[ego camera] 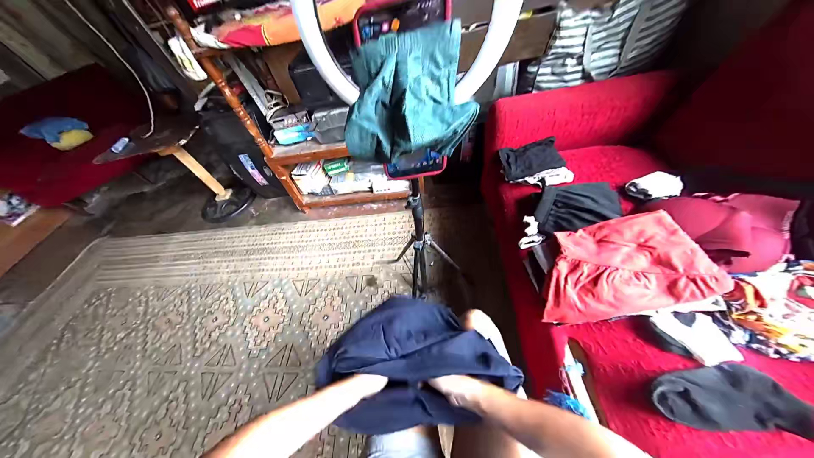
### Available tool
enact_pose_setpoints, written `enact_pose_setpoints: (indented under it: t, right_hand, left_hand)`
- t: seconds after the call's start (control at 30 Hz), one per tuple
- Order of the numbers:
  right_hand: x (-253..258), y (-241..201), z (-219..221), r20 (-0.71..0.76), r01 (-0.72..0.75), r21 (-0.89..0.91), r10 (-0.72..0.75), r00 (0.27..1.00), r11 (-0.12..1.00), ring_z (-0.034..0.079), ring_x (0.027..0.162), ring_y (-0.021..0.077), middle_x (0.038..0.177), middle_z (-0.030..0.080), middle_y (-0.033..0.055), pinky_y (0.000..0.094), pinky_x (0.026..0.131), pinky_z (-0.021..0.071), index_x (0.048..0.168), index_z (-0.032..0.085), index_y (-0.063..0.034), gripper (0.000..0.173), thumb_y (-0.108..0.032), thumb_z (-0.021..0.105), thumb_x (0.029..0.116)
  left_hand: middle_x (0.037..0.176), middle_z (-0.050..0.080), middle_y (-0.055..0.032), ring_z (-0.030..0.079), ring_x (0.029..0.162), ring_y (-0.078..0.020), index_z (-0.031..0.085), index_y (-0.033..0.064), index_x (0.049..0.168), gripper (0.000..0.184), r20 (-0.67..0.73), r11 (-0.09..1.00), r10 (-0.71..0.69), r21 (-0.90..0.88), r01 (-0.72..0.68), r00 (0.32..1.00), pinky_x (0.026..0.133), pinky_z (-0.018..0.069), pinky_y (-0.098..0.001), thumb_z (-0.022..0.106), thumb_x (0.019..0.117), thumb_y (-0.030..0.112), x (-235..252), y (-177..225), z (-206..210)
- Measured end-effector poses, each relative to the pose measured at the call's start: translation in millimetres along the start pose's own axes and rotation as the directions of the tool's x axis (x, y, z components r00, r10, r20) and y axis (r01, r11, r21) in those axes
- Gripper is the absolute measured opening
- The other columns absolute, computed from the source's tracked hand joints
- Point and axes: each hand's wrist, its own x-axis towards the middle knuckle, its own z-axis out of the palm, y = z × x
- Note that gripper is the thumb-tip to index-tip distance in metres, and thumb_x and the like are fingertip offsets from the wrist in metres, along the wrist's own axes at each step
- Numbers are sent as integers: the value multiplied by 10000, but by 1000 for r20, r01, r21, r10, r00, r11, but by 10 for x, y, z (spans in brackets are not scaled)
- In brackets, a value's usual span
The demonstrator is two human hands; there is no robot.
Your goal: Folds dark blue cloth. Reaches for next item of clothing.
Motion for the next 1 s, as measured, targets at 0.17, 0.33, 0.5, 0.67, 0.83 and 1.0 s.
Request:
enact_pose_setpoints:
  t: [0.17, 0.33, 0.5, 0.67, 0.83, 1.0]
  right_hand:
    - [369, 398, 270, 200, -194, 589, 91, 976, 784, 620, 609, 135, 761, 653, 39, 310, 610, 555, 1148, 589, -23, 316, -316, 493, 1082]
    - [480, -458, -655, -103, 69, 764, 15, 995, 642, 568, 566, 88, 688, 598, -15, 264, 607, 544, 993, 590, -47, 264, -207, 411, 1103]
    - [304, -720, -1446, -379, 389, 814, -112, 918, 431, 560, 570, 29, 677, 575, -69, 205, 626, 541, 1121, 649, -129, 304, -266, 378, 1099]
    - [87, -792, -1808, -515, 499, 807, -38, 857, 317, 695, 786, 104, 952, 708, -23, 319, 767, 604, 1285, 596, -180, 289, -307, 433, 1083]
    - [41, -836, -2009, -473, 468, 798, -87, 877, 379, 738, 973, 208, 1219, 716, 77, 361, 805, 617, 1417, 477, -168, 349, -272, 422, 1089]
    - [-45, -1056, -2165, -338, 453, 649, -302, 891, 610, 740, 991, 232, 1180, 714, 128, 355, 827, 623, 1398, 459, -98, 495, 52, 308, 951]
  left_hand:
    - [771, 655, -7, 663, 708, -114, 633, -8, 1045, 170, -167, 754, 213, -598, -271, 963, 755, 591, -334, 555, 1034, 143, 734, -679, 136]
    - [784, 631, -1, 619, 710, -85, 614, -30, 1072, 183, -641, 668, 51, -548, -503, 766, 770, 552, -296, 472, 1051, 84, 448, -286, -1235]
    - [626, 483, 121, 494, 569, -19, 628, 124, 968, 280, -856, 461, 86, -420, -782, 510, 678, 525, -233, 389, 1101, 185, 40, -285, -2066]
    - [745, 576, 68, 478, 555, 5, 677, 43, 1124, 176, -889, 712, 228, -126, -690, 397, 524, 435, -176, 580, 1036, 162, 82, -392, -2257]
    - [772, 593, 81, 557, 607, -22, 613, 137, 1133, 167, -804, 428, 64, -514, -744, 592, 579, 516, -187, 454, 1085, 153, 72, -244, -2242]
    - [993, 718, 21, 687, 794, -74, 610, 123, 1206, 332, -767, 325, 165, -551, -768, 620, 717, 584, -246, 302, 1087, 90, -10, -153, -2185]
